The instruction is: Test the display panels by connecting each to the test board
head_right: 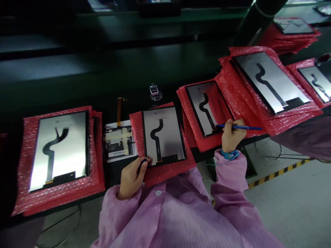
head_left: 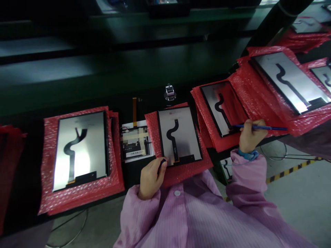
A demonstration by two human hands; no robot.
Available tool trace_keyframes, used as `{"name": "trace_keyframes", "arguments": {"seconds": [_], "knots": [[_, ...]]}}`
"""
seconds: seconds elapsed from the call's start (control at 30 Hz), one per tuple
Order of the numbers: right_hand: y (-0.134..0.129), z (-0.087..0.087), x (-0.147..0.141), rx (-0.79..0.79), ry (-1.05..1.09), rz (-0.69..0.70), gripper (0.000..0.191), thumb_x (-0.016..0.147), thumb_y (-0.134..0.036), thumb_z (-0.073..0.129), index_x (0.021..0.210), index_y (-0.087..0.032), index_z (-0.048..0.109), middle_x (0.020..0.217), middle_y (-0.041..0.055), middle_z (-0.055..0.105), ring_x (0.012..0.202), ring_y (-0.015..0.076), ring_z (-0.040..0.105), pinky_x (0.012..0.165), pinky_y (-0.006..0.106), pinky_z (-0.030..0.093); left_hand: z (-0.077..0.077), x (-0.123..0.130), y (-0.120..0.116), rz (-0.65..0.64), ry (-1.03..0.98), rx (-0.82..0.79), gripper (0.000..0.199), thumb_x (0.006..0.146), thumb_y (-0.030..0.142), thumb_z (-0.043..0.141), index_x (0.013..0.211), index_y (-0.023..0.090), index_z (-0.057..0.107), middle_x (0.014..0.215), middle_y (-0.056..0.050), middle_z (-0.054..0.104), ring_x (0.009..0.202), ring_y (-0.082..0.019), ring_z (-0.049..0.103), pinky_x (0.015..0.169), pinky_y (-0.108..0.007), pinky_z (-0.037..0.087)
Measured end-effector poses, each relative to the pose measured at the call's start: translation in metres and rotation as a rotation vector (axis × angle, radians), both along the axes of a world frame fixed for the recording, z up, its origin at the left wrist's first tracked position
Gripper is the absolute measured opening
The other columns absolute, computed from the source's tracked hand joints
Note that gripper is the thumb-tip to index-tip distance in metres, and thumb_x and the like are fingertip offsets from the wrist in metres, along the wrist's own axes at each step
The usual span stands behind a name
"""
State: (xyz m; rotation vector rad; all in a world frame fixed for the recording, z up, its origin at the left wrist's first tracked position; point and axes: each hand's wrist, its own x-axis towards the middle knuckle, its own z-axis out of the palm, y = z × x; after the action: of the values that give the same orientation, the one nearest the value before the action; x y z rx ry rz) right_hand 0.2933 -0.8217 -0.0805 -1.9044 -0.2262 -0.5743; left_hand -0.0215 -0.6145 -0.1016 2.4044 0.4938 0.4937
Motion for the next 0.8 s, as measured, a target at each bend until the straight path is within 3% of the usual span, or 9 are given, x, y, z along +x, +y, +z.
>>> {"name": "trace_keyframes", "arguments": {"seconds": [0.13, 0.2, 0.3, 0.4, 0.47, 0.6, 0.8], "knots": [[0.005, 0.022, -0.024, 0.248, 0.026, -0.004, 0.022, 0.079, -0.027, 0.055, 0.068, -0.027, 0.036, 0.046, -0.0105, 0.040, 0.035, 0.0095, 0.034, 0.038, 0.026, 0.029, 0.006, -0.001, -0.003, 0.032, -0.022, -0.082, 0.032, 0.103, 0.037, 0.040, 0.104, 0.017, 0.065, 0.095, -0.008, 0.075, 0.087, -0.018, 0.072, 0.078, -0.027, 0.056], [0.009, 0.037, -0.049, 0.297, 0.064, 0.077, 0.023, 0.083, -0.032, 0.054, 0.071, -0.026, 0.036, 0.049, -0.0097, 0.041, 0.038, 0.0099, 0.033, 0.039, 0.025, 0.031, 0.012, -0.002, -0.009, 0.026, -0.057, -0.168, 0.035, 0.103, 0.039, 0.040, 0.106, 0.017, 0.066, 0.097, -0.009, 0.076, 0.089, -0.019, 0.073, 0.080, -0.028, 0.058], [0.020, 0.048, -0.096, 0.438, 0.340, 0.431, 0.025, 0.086, -0.035, 0.059, 0.071, -0.024, 0.042, 0.055, -0.0071, 0.048, 0.046, 0.0104, 0.042, 0.044, 0.023, 0.035, 0.022, 0.000, -0.024, -0.034, -0.098, -0.325, 0.035, 0.103, 0.041, 0.041, 0.105, 0.018, 0.067, 0.097, -0.008, 0.076, 0.091, -0.019, 0.073, 0.078, -0.027, 0.058], [0.038, 0.042, -0.139, 0.486, 0.700, 0.815, 0.033, 0.089, -0.041, 0.060, 0.068, -0.022, 0.044, 0.056, -0.0065, 0.045, 0.047, 0.0090, 0.042, 0.044, 0.020, 0.031, 0.027, 0.005, -0.038, -0.127, -0.110, -0.450, 0.035, 0.102, 0.043, 0.042, 0.110, 0.019, 0.067, 0.102, -0.008, 0.076, 0.095, -0.019, 0.073, 0.080, -0.025, 0.057], [0.050, 0.035, -0.158, 0.461, 0.830, 0.962, 0.037, 0.091, -0.046, 0.059, 0.068, -0.022, 0.043, 0.055, -0.0071, 0.041, 0.045, 0.0075, 0.037, 0.043, 0.020, 0.028, 0.028, 0.008, -0.043, -0.182, -0.118, -0.513, 0.037, 0.102, 0.045, 0.042, 0.113, 0.019, 0.067, 0.104, -0.008, 0.076, 0.096, -0.019, 0.073, 0.082, -0.025, 0.057], [0.064, 0.029, -0.175, 0.381, 0.872, 1.022, 0.041, 0.091, -0.049, 0.060, 0.066, -0.020, 0.043, 0.056, -0.0075, 0.040, 0.045, 0.0056, 0.035, 0.044, 0.020, 0.029, 0.027, 0.008, -0.044, -0.210, -0.137, -0.594, 0.041, 0.101, 0.049, 0.041, 0.114, 0.019, 0.066, 0.105, -0.009, 0.075, 0.095, -0.019, 0.072, 0.083, -0.025, 0.056], [0.067, 0.031, -0.175, 0.278, 0.817, 1.008, 0.041, 0.091, -0.050, 0.060, 0.066, -0.019, 0.048, 0.058, -0.0064, 0.042, 0.046, 0.0058, 0.036, 0.043, 0.019, 0.028, 0.024, 0.003, -0.042, -0.163, -0.169, -0.614, 0.044, 0.102, 0.050, 0.038, 0.112, 0.017, 0.066, 0.100, -0.008, 0.075, 0.090, -0.018, 0.071, 0.080, -0.025, 0.054]]}}
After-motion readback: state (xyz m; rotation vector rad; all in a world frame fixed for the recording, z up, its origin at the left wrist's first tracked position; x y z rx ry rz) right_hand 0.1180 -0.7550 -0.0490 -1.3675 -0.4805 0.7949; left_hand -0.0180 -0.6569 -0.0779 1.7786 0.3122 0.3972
